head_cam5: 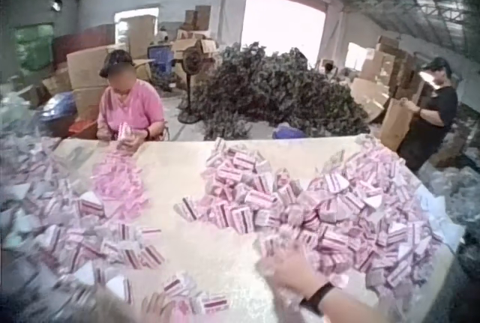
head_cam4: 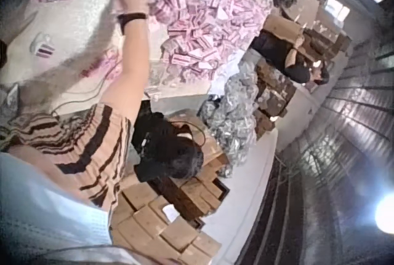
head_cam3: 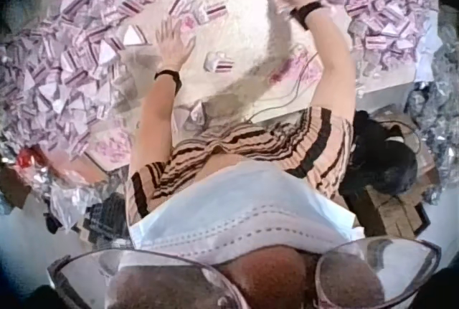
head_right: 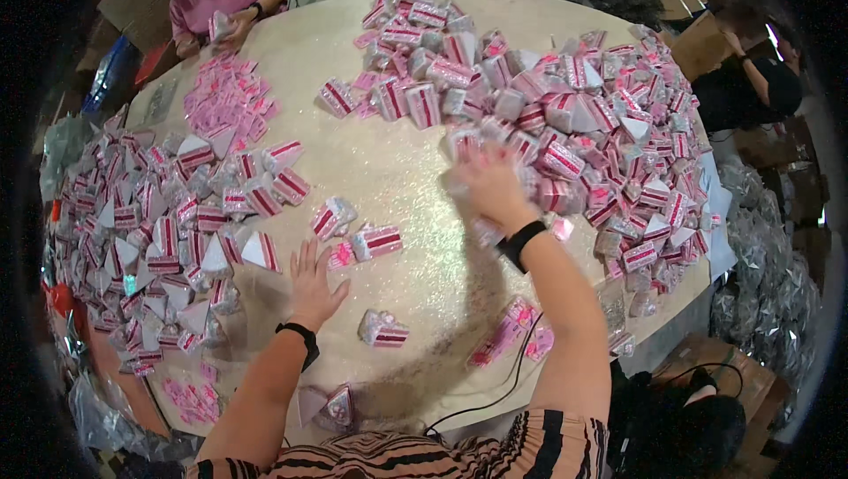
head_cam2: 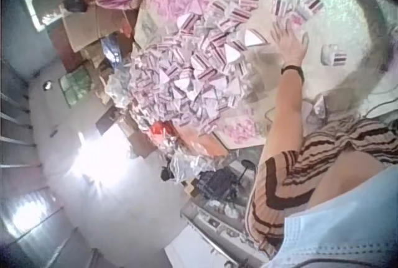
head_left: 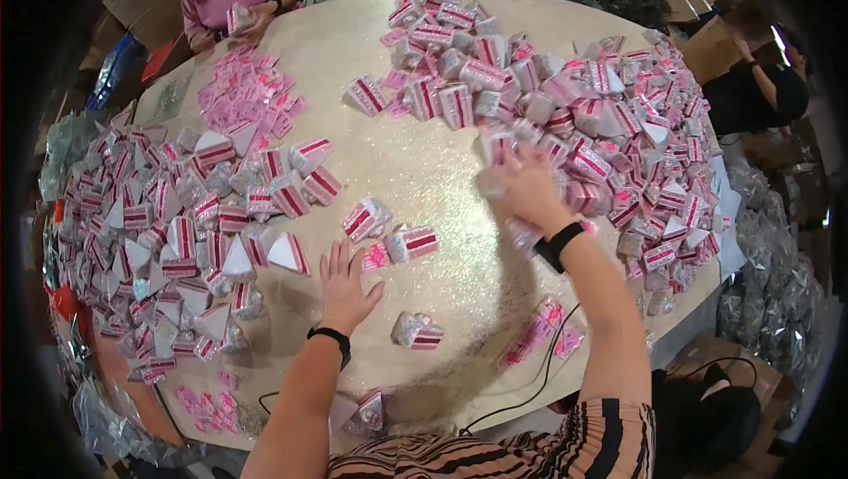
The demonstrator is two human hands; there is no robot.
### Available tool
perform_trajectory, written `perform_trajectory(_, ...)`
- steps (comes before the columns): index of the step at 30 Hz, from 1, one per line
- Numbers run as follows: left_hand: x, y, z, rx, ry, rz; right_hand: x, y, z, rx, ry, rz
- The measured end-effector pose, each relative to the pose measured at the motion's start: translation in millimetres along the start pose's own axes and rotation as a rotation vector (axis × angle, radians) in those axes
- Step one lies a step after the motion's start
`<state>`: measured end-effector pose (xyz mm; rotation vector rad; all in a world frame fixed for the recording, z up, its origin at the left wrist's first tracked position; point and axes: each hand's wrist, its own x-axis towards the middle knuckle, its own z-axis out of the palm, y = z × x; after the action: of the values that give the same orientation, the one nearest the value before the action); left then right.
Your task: The person wraps small, triangular items in clear plastic bags and seals them with pink adhesive labels. They pick up an item, place it in a bag, fold the top, and apply a label to seal it. The wrapped packages are placed in a pile on the table.
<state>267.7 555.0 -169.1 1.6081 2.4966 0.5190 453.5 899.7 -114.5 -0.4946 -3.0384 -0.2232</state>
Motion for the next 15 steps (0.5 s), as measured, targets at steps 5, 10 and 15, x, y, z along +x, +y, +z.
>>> perform_trajectory(5,-4,-2,-1,-0.028,-0.01,-0.014,28,18,-47,-0.101,-0.009,0.468)
perform_trajectory(10,0,-4,1,-0.033,-0.034,-0.056,75,-130,-57,0.365,0.068,-0.241)
perform_trajectory(15,-1,-4,5,-0.012,-0.006,-0.04,76,-174,-32,0.407,-0.214,-0.333)
